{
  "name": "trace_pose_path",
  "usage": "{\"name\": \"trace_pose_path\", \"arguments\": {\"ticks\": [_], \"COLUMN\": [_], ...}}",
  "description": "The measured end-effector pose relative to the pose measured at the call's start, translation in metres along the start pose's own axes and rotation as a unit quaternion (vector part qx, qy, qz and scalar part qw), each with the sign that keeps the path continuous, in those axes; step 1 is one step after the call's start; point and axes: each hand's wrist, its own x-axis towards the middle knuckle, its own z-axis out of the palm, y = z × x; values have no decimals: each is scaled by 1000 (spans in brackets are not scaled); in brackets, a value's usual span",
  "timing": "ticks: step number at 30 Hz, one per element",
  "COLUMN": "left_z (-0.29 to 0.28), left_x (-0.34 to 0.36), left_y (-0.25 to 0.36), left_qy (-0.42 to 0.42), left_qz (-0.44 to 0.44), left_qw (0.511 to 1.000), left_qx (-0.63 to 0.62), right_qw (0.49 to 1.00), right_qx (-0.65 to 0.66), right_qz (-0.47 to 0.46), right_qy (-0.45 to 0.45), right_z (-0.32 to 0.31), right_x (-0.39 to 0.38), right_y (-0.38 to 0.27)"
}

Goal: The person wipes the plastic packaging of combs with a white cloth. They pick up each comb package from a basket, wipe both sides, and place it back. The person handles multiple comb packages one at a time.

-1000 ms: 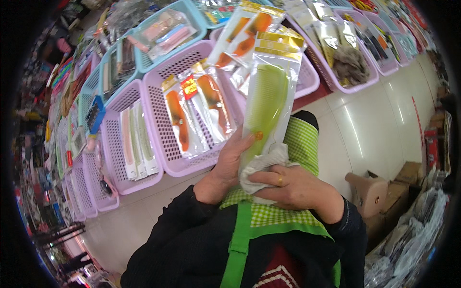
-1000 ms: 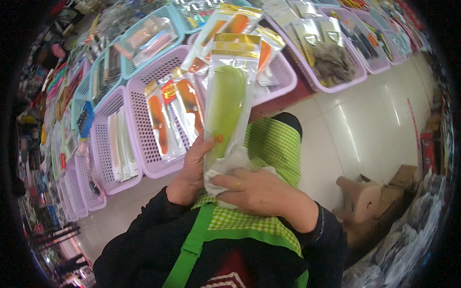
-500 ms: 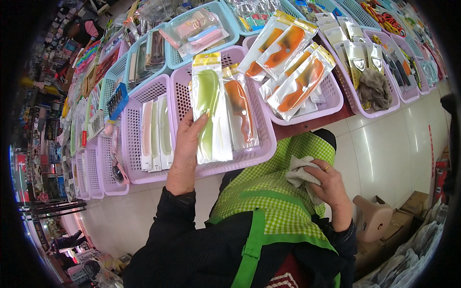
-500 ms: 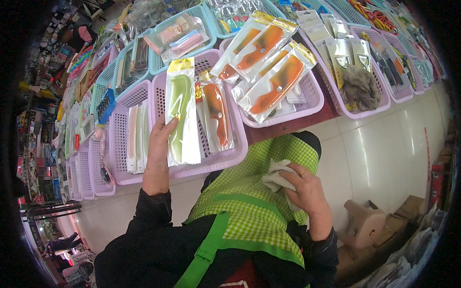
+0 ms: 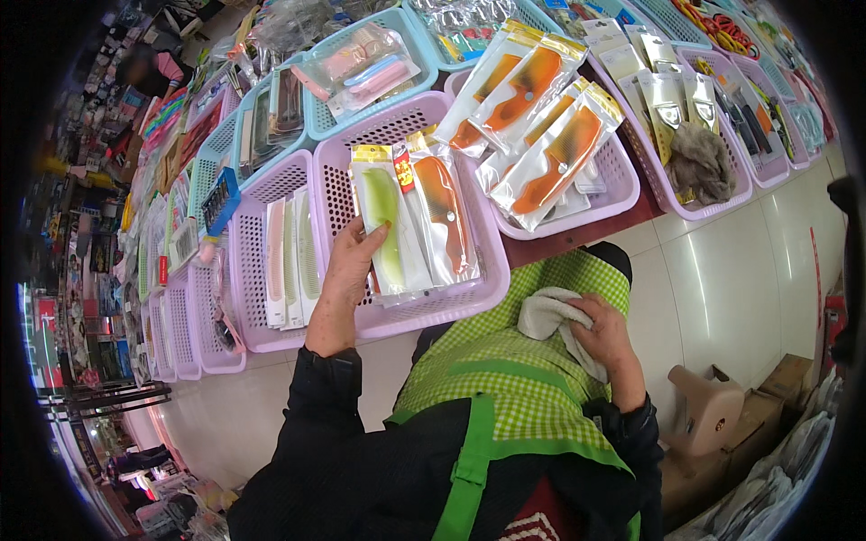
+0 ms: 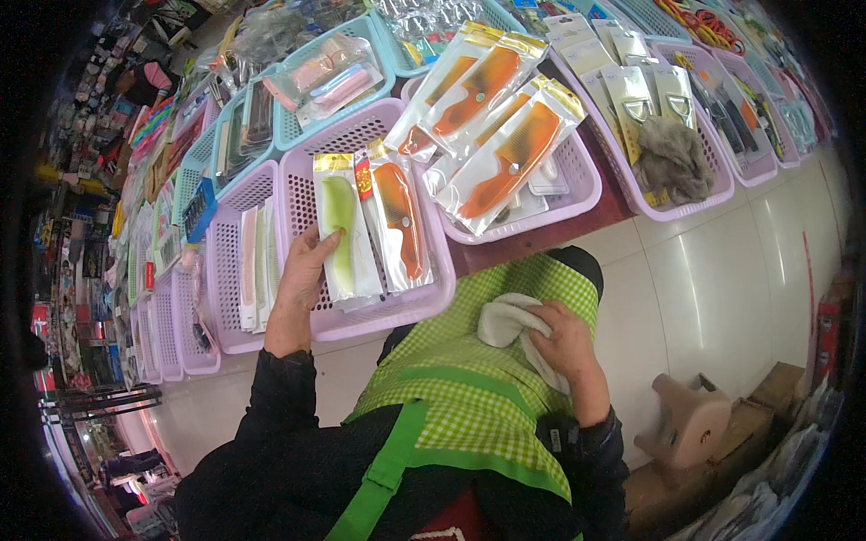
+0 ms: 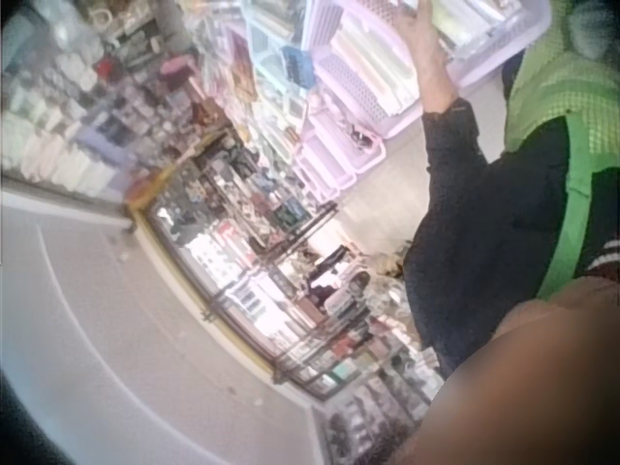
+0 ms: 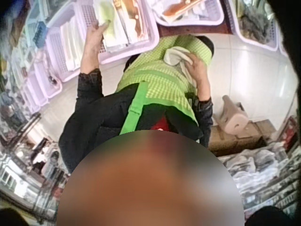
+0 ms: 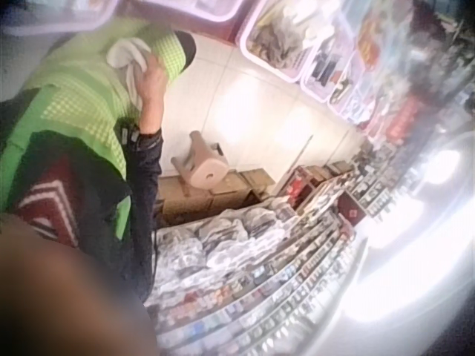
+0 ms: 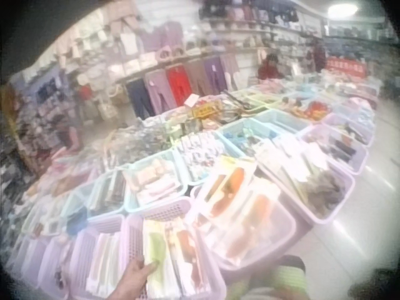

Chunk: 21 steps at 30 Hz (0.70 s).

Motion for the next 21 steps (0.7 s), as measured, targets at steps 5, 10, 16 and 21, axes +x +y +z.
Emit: {"name": "trace_pose_path", "arguments": {"ticks": [5, 10, 16, 21], "left_z": [-1, -5, -11, -3], "left_x": [2, 4, 12, 14], "left_y": [-2, -1, 2, 20], "left_qy": [-24, -23, 22, 22], "left_qz": [-20, -11, 70, 135], "left_qw": [997, 992, 950, 878], "left_qx": [69, 121, 303, 459], "right_qw": [1000, 1000, 1000, 999], "right_qx": [-3, 8, 28, 32], "right_qz": [-1, 0, 1, 1], "right_qy": [1, 4, 12, 21], "right_z": [3, 3, 3, 3], "right_x": [-1, -2, -1, -1], "right_y": [6, 9, 7, 6]}}
